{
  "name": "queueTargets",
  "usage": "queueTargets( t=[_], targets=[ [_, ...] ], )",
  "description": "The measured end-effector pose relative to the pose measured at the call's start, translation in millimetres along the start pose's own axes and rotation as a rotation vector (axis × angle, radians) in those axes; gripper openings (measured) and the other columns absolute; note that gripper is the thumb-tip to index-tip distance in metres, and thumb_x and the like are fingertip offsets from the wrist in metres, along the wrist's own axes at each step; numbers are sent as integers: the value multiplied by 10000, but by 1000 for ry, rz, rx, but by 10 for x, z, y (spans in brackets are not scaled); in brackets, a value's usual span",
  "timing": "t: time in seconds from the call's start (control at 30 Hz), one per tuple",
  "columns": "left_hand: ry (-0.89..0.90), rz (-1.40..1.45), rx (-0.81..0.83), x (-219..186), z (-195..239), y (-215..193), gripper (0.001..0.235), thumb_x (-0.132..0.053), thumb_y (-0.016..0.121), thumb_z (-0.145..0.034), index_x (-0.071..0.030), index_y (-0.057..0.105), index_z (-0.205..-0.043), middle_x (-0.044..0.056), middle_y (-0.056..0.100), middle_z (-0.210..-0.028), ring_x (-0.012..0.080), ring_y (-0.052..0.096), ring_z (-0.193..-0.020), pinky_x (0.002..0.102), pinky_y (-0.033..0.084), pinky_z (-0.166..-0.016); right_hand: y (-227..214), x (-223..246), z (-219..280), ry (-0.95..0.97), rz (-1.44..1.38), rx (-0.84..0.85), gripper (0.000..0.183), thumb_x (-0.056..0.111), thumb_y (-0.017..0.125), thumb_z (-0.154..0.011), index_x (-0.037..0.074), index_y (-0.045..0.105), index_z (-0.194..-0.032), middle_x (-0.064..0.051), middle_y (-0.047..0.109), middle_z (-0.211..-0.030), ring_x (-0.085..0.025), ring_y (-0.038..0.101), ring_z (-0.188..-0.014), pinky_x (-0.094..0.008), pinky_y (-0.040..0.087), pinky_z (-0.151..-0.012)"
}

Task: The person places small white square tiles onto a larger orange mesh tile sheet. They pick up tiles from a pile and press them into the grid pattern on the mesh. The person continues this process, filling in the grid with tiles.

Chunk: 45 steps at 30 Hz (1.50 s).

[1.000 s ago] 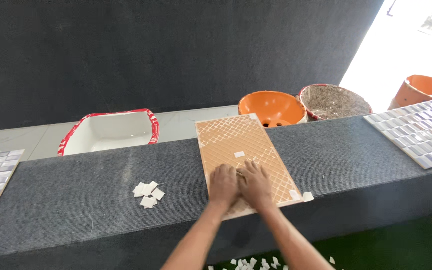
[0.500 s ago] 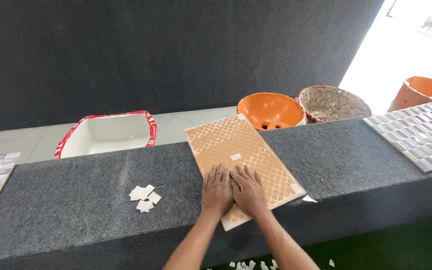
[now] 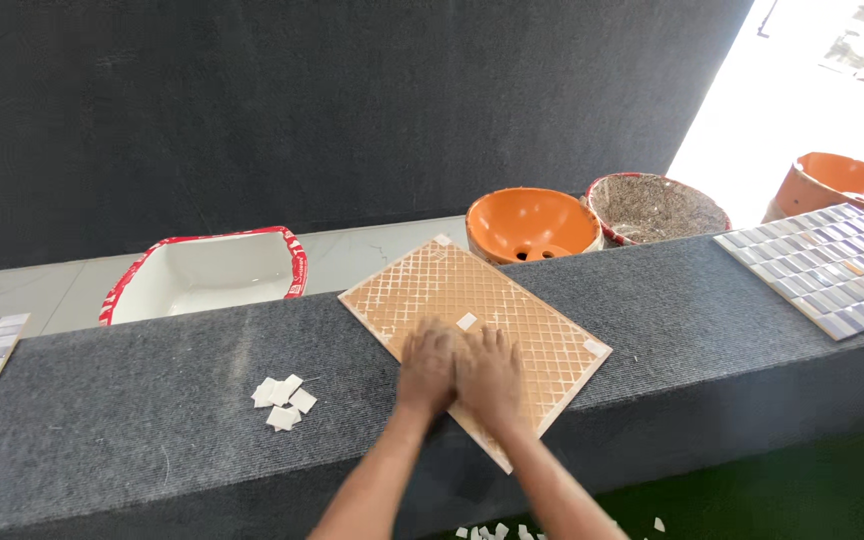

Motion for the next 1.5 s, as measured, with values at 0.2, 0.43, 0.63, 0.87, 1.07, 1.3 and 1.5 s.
queueTargets(
  t=[0.2,0.43,0.63,0.87,1.07,1.3,1.5],
  targets=[
    [46,-74,99,264,-5,216,572,-474,366,-1067,-158,447,-1537,116,387,-1638,294,302,-1546,493,273,-1242,455,105,79,165,5,73,515,382,302,-1060,268,498,-1522,-82,346,-1669,-313,252,-1569,-547,168,-1260],
    [-102,35,13,-73,106,251,577,-407,428,-1051,-104,422,-1542,163,356,-1634,351,292,-1536,565,268,-1227,405,-326,-92,-35,-47,-4,459,375,428,-1014,329,610,-1434,7,503,-1578,-246,396,-1508,-498,275,-1246],
    [-231,2,-346,-466,239,255,549,-360,511,-985,-77,508,-1455,238,437,-1551,430,346,-1488,631,287,-1157,372,-813,-281,-267,-325,45,498,250,611,-831,414,721,-1288,75,618,-1473,-229,477,-1450,-509,299,-1240],
    [-64,-30,126,-92,-159,100,566,-436,476,-985,-110,507,-1447,180,428,-1449,387,343,-1421,535,296,-1134,385,-521,-305,-85,-108,-45,356,380,638,-884,397,715,-1231,52,604,-1476,-233,509,-1427,-486,323,-1245],
    [-45,4,355,128,-136,-199,631,-498,314,-1035,-186,354,-1582,114,256,-1686,344,155,-1589,499,123,-1305,222,-60,-167,148,-6,56,466,467,463,-984,439,575,-1435,10,390,-1655,-299,281,-1564,-544,178,-1273],
    [-147,72,56,-28,87,-122,605,-377,476,-999,-67,464,-1518,228,363,-1616,419,267,-1537,614,190,-1240,336,-289,-266,-20,-33,163,437,500,481,-962,557,584,-1382,127,400,-1639,-204,296,-1562,-500,177,-1299],
    [-332,125,126,-204,325,-212,658,-397,434,-1000,-87,369,-1577,208,241,-1680,422,142,-1573,618,94,-1254,253,-349,-223,-170,-99,187,445,452,523,-919,542,623,-1343,131,436,-1615,-202,312,-1550,-492,210,-1296]
  ],
)
Point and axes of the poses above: each hand's wrist, its own z-axis away from the middle knuckle, its own y-axis out of the palm, x = y × z, the point moved 7 cm from there along -z, towards the middle knuckle
